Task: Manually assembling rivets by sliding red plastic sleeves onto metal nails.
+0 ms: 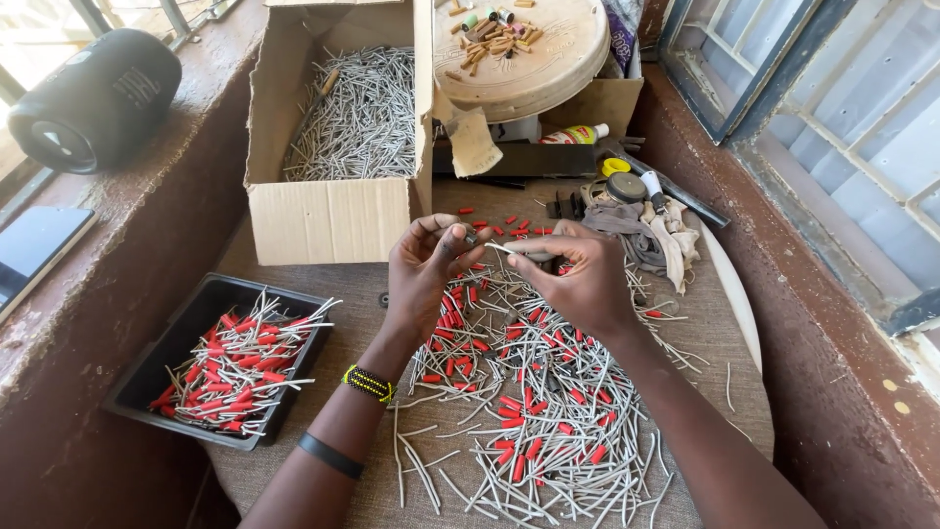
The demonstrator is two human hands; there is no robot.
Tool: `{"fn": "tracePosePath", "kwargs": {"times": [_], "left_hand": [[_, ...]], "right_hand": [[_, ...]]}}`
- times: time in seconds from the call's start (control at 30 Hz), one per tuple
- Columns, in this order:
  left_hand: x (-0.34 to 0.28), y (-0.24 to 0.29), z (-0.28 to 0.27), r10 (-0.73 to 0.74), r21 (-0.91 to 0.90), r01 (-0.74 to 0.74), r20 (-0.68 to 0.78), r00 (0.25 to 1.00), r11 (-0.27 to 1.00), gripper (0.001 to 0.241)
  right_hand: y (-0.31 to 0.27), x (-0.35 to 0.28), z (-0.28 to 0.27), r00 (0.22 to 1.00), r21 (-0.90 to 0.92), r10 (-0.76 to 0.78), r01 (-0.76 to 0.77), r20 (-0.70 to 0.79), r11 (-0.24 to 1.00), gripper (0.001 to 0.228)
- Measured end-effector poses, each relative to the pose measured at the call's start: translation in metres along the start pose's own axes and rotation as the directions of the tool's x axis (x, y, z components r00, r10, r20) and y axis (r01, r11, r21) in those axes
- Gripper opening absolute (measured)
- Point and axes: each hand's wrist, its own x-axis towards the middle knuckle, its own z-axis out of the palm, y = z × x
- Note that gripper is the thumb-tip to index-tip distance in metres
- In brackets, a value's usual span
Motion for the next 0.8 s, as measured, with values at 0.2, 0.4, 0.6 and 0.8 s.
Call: {"fn": "tracePosePath", "kwargs": {"times": [0.2,0.4,0.6,0.8], "left_hand": [[-0.008,-0.001,0.008,-0.046,0.031,0.046,-0.011,0.999,0.998,0.027],[-0.005,-0.020,0.003,-0.024,0.082,0.024,0.004,1.000,0.996,0.027],[-0.010,-0.003,0.010,0.001,0.087,0.004,-0.057,0.998,0.996,0.025],[-0.001,0.003,-0.001,-0.023,0.019,0.025,-0.117,0.993,0.999,0.023]], "right_hand": [[-0.017,0.000,0.003,1.000,0.032,0.002,-0.002,0.024,0.999,0.018],[-0.005,-0.007,0.014,0.994,0.121,0.107,-0.102,-0.031,0.987,0.022],[-0.025,-0.002,0.008,0.990,0.362,0.133,-0.138,0.037,0.922,0.028],[-0.011,0.000,-0.007,0.973,-0.078,0.093,-0.078,0.213,0.994,0.017]]}}
